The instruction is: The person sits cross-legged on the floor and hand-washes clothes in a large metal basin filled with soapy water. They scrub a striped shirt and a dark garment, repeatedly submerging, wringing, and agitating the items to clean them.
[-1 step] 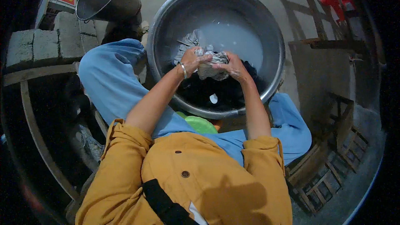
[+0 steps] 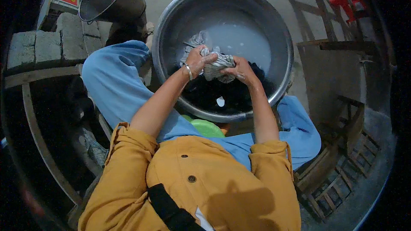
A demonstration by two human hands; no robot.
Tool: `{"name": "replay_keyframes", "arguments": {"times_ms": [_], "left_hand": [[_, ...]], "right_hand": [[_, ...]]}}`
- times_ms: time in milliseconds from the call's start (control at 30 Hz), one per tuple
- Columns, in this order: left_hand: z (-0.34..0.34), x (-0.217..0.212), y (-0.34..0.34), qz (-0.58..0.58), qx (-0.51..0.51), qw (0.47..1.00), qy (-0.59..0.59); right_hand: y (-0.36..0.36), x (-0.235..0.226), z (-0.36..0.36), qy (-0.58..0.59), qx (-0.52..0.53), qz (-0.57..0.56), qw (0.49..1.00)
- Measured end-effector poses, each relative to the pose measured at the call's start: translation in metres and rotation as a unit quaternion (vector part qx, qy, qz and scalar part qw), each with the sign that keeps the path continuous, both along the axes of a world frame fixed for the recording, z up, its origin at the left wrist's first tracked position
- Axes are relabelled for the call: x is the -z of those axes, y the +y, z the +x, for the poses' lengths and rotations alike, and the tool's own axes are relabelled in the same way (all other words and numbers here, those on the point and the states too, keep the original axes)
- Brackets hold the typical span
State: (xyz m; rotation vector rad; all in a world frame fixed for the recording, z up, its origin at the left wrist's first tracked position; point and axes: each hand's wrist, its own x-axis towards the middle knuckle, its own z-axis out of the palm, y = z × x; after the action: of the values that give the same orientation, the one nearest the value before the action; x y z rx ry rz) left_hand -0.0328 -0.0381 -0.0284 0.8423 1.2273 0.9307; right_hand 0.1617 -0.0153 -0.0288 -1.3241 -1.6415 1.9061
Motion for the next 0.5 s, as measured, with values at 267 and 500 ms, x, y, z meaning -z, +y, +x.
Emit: {"name": "replay_keyframes", "arguments": {"times_ms": [267, 500], "left_hand": [[0.005, -0.004, -0.001, -0.065, -0.012, 0.998, -0.006], [0.039, 0.013, -0.031, -0.211, -0.141, 0.939, -0.231]], "right_hand": [[-0.009, -0.012, -0.027, 0.266, 0.377, -0.012, 0.887], [-0.028, 0.003, -0.072, -0.171, 0.083, 0.537, 0.822]]}}
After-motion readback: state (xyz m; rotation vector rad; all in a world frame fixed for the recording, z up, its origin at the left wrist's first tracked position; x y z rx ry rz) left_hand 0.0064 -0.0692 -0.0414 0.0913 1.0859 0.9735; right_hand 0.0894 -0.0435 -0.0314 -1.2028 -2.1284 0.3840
